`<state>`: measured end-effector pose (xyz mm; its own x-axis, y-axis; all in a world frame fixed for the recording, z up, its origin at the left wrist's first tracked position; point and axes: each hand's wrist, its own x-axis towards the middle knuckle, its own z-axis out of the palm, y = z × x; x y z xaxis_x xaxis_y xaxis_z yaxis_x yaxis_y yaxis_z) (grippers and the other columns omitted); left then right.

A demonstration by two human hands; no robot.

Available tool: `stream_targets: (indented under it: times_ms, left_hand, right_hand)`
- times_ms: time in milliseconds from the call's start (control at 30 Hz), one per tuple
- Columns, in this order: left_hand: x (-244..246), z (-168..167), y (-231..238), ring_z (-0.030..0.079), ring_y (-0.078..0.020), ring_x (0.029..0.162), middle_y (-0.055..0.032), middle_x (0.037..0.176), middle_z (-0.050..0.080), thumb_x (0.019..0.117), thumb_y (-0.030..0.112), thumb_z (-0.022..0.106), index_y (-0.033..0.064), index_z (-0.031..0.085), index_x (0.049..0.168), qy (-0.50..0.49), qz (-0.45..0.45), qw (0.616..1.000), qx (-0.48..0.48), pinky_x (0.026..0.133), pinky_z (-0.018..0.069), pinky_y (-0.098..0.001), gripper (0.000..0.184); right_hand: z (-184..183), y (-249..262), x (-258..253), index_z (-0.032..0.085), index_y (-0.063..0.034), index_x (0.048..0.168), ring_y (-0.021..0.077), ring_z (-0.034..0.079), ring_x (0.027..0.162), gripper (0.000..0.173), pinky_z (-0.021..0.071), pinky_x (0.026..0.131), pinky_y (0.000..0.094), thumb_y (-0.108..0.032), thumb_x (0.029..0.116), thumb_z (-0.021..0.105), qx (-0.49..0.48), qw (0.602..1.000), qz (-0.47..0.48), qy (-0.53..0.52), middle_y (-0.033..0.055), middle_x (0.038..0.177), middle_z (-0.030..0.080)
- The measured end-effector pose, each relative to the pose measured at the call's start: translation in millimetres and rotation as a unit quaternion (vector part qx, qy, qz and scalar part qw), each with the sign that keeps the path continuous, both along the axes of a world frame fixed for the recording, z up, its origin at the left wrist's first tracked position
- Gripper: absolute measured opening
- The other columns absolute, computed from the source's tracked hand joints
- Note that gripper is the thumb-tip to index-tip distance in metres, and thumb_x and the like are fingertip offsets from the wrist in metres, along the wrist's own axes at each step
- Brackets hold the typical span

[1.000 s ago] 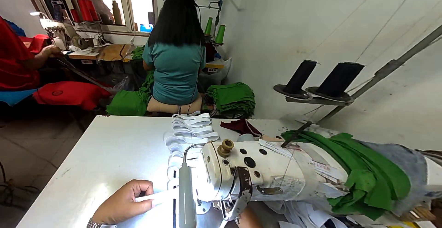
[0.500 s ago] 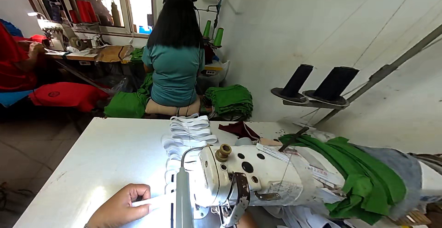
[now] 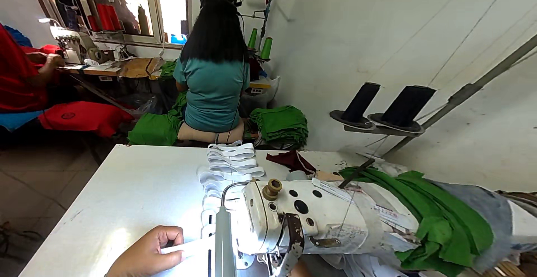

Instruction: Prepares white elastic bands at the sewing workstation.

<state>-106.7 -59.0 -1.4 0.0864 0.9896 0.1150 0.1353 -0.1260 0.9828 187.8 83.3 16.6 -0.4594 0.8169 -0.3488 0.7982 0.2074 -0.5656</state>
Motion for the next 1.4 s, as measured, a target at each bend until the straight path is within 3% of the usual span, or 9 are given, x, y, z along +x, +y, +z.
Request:
stream_targets:
  times_ms: [67, 133, 233, 400, 533, 1000, 1233, 1300, 1400]
  left_hand:
    - [-0.4, -0.5, 0.0, 0.048, 0.0067, 0.059, 0.0134, 0.068, 0.055, 0.0868, 0.029, 0.075, 0.0185, 0.063, 0.073, -0.002, -0.001, 1.000, 0.001, 0.052, 0.0373, -0.0123, 0.021]
    - [-0.7, -1.0, -0.1, 0.049, 0.0064, 0.059, 0.0132, 0.068, 0.056, 0.0870, 0.029, 0.075, 0.0183, 0.064, 0.073, -0.002, -0.002, 1.000, 0.001, 0.052, 0.0379, -0.0125, 0.021]
    - [-1.1, -1.7, 0.2, 0.048, 0.0062, 0.059, 0.0132, 0.068, 0.055, 0.0871, 0.030, 0.075, 0.0183, 0.062, 0.073, 0.004, -0.002, 1.000, 0.005, 0.052, 0.0370, -0.0131, 0.022]
    - [-1.1, -1.5, 0.7, 0.047, 0.0065, 0.058, 0.0131, 0.067, 0.054, 0.0871, 0.029, 0.074, 0.0183, 0.062, 0.072, 0.008, 0.000, 1.000, 0.009, 0.052, 0.0366, -0.0130, 0.022]
    - [-1.0, -1.1, 0.6, 0.049, 0.0065, 0.061, 0.0129, 0.070, 0.056, 0.0871, 0.028, 0.075, 0.0178, 0.063, 0.073, 0.000, -0.002, 1.000, 0.005, 0.054, 0.0385, -0.0126, 0.021]
    - [-1.1, -0.8, 0.0, 0.047, 0.0070, 0.059, 0.0137, 0.068, 0.054, 0.0875, 0.028, 0.074, 0.0182, 0.062, 0.072, 0.001, -0.008, 1.000, 0.010, 0.052, 0.0362, -0.0119, 0.022]
    - [-1.6, -1.0, 0.3, 0.048, 0.0065, 0.060, 0.0132, 0.069, 0.055, 0.0878, 0.029, 0.075, 0.0178, 0.063, 0.074, 0.002, -0.006, 1.000, 0.010, 0.053, 0.0377, -0.0127, 0.021]
    - [-1.2, -1.1, 0.0, 0.048, 0.0063, 0.059, 0.0132, 0.068, 0.054, 0.0878, 0.029, 0.075, 0.0178, 0.063, 0.074, 0.003, -0.006, 1.000, 0.010, 0.053, 0.0376, -0.0127, 0.021]
    - [-2.3, -2.4, 0.4, 0.048, 0.0051, 0.059, 0.0119, 0.068, 0.055, 0.0887, 0.027, 0.075, 0.0168, 0.063, 0.074, -0.002, -0.009, 1.000, 0.014, 0.053, 0.0378, -0.0133, 0.022]
  right_hand:
    - [-10.2, 4.5, -3.3, 0.062, 0.0088, 0.131, 0.0372, 0.056, 0.131, 0.043, 0.0404, 0.113, 0.0507, -0.008, 0.0921, 0.068, -0.018, 1.000, -0.016, -0.018, 0.0274, 0.135, 0.061]
    - [0.4, 1.3, -3.0, 0.060, 0.0101, 0.134, 0.0388, 0.054, 0.133, 0.042, 0.0390, 0.113, 0.0509, -0.009, 0.0963, 0.064, -0.022, 0.999, 0.003, -0.049, 0.0287, 0.138, 0.060]
    - [-21.0, 6.6, -1.3, 0.062, 0.0088, 0.131, 0.0385, 0.056, 0.131, 0.043, 0.0412, 0.112, 0.0517, -0.011, 0.0928, 0.068, 0.008, 1.000, -0.007, -0.005, 0.0285, 0.135, 0.061]
    - [-3.5, 1.3, -6.5, 0.061, 0.0113, 0.130, 0.0377, 0.056, 0.131, 0.038, 0.0400, 0.113, 0.0490, -0.006, 0.0963, 0.063, -0.015, 0.998, -0.058, 0.030, 0.0294, 0.135, 0.061]
    - [44.8, -9.6, -9.8, 0.056, 0.0114, 0.136, 0.0379, 0.051, 0.137, 0.042, 0.0363, 0.116, 0.0486, -0.006, 0.0988, 0.061, -0.060, 0.997, -0.036, -0.030, 0.0289, 0.142, 0.056]
    - [30.3, -6.5, -9.3, 0.058, 0.0110, 0.135, 0.0375, 0.052, 0.136, 0.040, 0.0372, 0.115, 0.0481, -0.005, 0.0983, 0.061, -0.041, 0.998, -0.031, -0.033, 0.0289, 0.141, 0.057]
    - [68.2, -15.7, -10.9, 0.055, 0.0114, 0.137, 0.0371, 0.050, 0.138, 0.040, 0.0351, 0.116, 0.0470, -0.005, 0.1010, 0.057, -0.078, 0.995, -0.035, -0.044, 0.0289, 0.144, 0.055]
    - [37.5, -9.0, -6.6, 0.057, 0.0107, 0.136, 0.0369, 0.052, 0.136, 0.039, 0.0362, 0.115, 0.0476, -0.005, 0.1001, 0.059, -0.063, 0.997, -0.039, -0.031, 0.0287, 0.141, 0.057]
    - [-105.0, 26.1, 7.1, 0.067, 0.0049, 0.126, 0.0402, 0.062, 0.122, 0.045, 0.0472, 0.104, 0.0582, -0.018, 0.0883, 0.073, 0.064, 0.998, 0.002, -0.005, 0.0273, 0.127, 0.066]
